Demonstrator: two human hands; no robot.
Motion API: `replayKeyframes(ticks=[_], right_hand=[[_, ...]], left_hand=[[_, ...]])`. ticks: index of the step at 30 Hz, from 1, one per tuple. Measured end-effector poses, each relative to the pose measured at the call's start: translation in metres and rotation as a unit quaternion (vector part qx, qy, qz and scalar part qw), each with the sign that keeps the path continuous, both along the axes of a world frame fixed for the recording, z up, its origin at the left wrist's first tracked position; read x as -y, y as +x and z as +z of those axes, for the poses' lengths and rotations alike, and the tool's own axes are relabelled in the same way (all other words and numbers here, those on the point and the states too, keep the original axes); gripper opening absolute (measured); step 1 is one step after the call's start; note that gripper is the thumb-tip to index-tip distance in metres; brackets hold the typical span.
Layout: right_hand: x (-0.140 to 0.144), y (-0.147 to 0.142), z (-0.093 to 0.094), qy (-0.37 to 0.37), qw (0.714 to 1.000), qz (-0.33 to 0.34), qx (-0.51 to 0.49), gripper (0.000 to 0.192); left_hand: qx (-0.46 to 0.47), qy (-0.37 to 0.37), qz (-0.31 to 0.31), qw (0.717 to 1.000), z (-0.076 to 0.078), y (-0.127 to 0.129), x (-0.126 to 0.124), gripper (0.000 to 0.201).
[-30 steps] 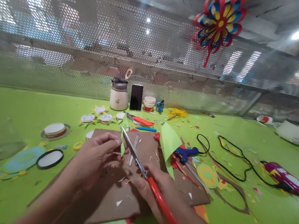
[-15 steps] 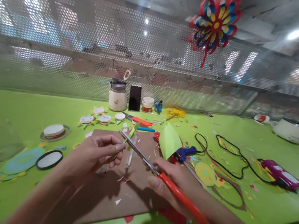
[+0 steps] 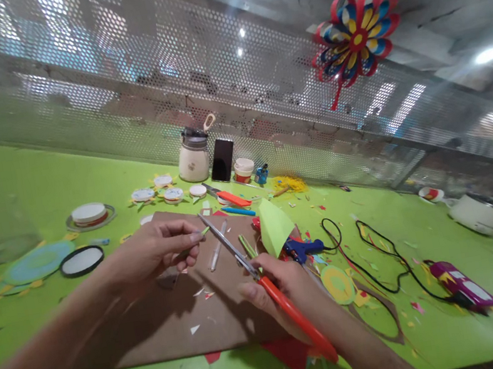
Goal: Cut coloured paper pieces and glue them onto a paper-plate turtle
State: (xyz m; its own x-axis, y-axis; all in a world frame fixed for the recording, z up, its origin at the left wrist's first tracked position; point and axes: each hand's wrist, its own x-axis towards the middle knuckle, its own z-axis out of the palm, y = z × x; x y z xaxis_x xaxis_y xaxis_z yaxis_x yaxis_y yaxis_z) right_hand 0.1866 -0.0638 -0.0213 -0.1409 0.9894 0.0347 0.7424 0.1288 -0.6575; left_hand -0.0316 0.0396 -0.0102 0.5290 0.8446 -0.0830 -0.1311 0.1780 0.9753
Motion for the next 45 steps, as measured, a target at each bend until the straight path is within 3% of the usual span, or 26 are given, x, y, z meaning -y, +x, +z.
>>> replayKeyframes(ticks=[8,14,18,23,28,31,33,34,36,38,41,45], right_hand=[[-0.031,-0.010,-0.015,0.105,0.988,-0.086,0.069,0.038],[-0.042,-0.008,-0.036,0.068,0.954,-0.152,0.249,0.040],[-0.043,-0.004,-0.044,0.049,0.941,-0.165,0.291,0.039],[-0.036,-0.003,-0.042,0.038,0.932,-0.154,0.327,0.032],[-0.024,-0.003,-0.022,0.052,0.933,-0.111,0.339,0.033],[-0.026,-0.007,-0.003,0.086,0.963,-0.067,0.246,0.035],[-0.033,-0.011,0.007,0.079,0.995,-0.009,0.053,0.036],[-0.037,-0.013,0.011,0.063,0.997,0.019,-0.046,0.036],[-0.044,-0.017,0.014,0.025,0.980,0.056,-0.190,0.033],[-0.049,-0.021,0.015,0.000,0.961,0.069,-0.268,0.025],[-0.050,-0.023,0.013,-0.020,0.939,0.081,-0.333,0.015],[-0.052,-0.023,0.009,-0.024,0.930,0.083,-0.357,0.016]], left_hand=[[0.042,-0.069,-0.007,0.997,-0.006,0.005,-0.001,0.010],[0.050,-0.073,-0.018,0.996,-0.011,0.007,-0.002,0.007],[0.043,-0.069,-0.005,0.997,-0.015,0.010,-0.004,0.006],[0.021,-0.061,0.024,0.998,-0.016,0.014,-0.004,0.005],[0.038,-0.071,-0.017,0.997,-0.018,0.015,-0.002,0.009],[0.037,-0.085,-0.068,0.993,-0.018,0.016,0.000,0.005],[0.025,-0.080,-0.092,0.992,-0.018,0.017,0.001,0.005],[0.021,-0.080,-0.102,0.991,-0.018,0.017,0.002,0.005],[0.022,-0.076,-0.119,0.990,-0.017,0.016,0.002,0.006],[0.027,-0.071,-0.133,0.988,-0.016,0.015,0.002,0.009],[0.030,-0.072,-0.142,0.987,-0.015,0.014,0.002,0.013],[0.034,-0.083,-0.137,0.986,-0.014,0.014,0.002,0.012]])
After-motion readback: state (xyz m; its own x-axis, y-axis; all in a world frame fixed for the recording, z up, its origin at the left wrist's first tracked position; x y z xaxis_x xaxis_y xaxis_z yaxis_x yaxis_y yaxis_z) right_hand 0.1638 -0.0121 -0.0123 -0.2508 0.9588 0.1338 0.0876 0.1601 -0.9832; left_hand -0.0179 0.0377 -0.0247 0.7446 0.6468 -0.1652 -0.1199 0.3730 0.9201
